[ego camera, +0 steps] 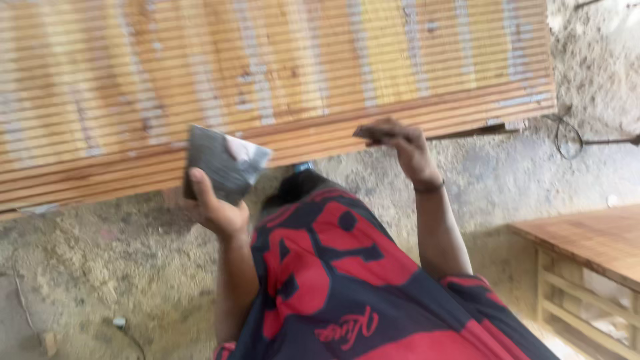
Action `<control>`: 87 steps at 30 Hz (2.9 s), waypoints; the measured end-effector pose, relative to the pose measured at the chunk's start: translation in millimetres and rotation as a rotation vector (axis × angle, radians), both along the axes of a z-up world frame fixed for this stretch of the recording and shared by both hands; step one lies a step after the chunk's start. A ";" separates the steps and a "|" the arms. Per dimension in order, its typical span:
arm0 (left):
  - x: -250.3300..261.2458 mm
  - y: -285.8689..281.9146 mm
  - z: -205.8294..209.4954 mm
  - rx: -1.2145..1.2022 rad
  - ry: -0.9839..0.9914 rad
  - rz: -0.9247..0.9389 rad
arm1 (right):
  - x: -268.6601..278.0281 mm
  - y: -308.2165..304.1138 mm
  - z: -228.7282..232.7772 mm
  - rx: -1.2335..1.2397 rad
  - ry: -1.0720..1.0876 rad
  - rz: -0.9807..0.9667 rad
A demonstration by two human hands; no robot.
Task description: The person sands a large wooden slatted surface using a sanding block, moving systematically across the surface. They briefly pause to retrieve a small white item from a nearby container before resuming sanding.
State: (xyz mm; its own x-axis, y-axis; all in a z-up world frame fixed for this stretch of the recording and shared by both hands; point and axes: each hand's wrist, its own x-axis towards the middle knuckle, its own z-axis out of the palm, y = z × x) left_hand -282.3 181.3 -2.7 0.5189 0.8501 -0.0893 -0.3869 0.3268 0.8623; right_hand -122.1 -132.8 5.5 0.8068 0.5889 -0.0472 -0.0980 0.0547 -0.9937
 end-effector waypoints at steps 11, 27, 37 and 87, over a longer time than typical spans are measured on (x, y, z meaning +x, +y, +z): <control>-4.7 52.8 -18.3 -0.083 0.019 0.056 | 8.6 20.4 -156.9 -0.911 -0.767 -0.056; -3.7 90.5 -17.4 -0.043 0.285 0.102 | 1.3 47.5 -214.3 -1.024 -0.783 -0.110; 8.1 95.0 -9.4 0.027 0.209 -0.035 | 22.9 44.9 -203.3 -1.139 -0.682 0.058; -4.6 79.5 -9.5 -0.011 0.215 -0.045 | 72.4 70.6 -229.6 -1.030 -0.805 -0.116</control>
